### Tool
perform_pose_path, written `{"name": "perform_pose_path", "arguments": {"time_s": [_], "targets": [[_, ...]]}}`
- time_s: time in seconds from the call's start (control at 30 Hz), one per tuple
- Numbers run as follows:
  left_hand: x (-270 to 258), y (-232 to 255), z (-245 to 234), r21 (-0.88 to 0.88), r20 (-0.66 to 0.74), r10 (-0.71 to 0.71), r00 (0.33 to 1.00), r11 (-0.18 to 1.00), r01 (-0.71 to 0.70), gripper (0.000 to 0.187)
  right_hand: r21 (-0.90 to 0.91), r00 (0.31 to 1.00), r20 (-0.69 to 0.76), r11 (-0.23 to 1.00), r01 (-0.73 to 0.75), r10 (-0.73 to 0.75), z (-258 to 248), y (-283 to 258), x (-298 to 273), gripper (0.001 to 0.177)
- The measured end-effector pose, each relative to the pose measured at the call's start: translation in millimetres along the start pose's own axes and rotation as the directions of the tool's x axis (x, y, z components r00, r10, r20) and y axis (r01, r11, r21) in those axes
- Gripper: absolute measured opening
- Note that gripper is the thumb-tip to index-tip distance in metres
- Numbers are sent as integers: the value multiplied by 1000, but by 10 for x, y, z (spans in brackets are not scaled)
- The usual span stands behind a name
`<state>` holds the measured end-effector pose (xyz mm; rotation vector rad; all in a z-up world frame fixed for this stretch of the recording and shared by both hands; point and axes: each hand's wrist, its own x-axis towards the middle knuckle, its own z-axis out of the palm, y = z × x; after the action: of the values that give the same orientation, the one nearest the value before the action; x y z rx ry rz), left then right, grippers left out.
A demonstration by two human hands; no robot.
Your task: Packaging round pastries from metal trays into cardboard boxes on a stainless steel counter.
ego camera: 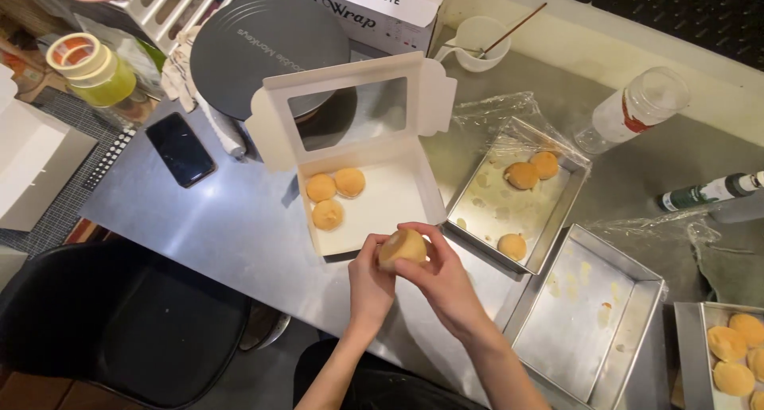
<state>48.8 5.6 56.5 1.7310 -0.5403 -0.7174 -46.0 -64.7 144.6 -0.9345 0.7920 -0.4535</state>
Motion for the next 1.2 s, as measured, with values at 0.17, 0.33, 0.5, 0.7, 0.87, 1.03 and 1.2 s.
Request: {"name": "perform_pose_path", "arguments": {"time_s": [0.17,0.33,0.5,0.7,0.87,1.03,1.2], "targets": [[104,71,-383,-362,30,-217,976,908,212,28,-454,964,-137,880,142,-227,297,399,162,58],[168,-84,-610,-421,-19,-200,980,890,173,42,-751,952,-36,637,175,-305,500,578,239,50],[240,-39,-759,-545,-9,-292,956,803,240,45,-891,930,-17,428,153,-368,650,802,383,55],[630,-298,-910,-435,164,-218,962,859,269,51,-990,917,112,40,138,-384,639,767,693,67],[1019,-192,-1104,-258,296,-226,928,917,305,50,-813,995,17,578,72,-101,490,422,1061,85],[1300,-312,-1106,127,339,-230,912,972,198,53,-715,994,36,698,-49,106,270,620,1506,68],[1356,-392,-1009,536,409,-130,903,835,-122,37,-814,969,6,564,-137,245,95,842,1764,58]]}}
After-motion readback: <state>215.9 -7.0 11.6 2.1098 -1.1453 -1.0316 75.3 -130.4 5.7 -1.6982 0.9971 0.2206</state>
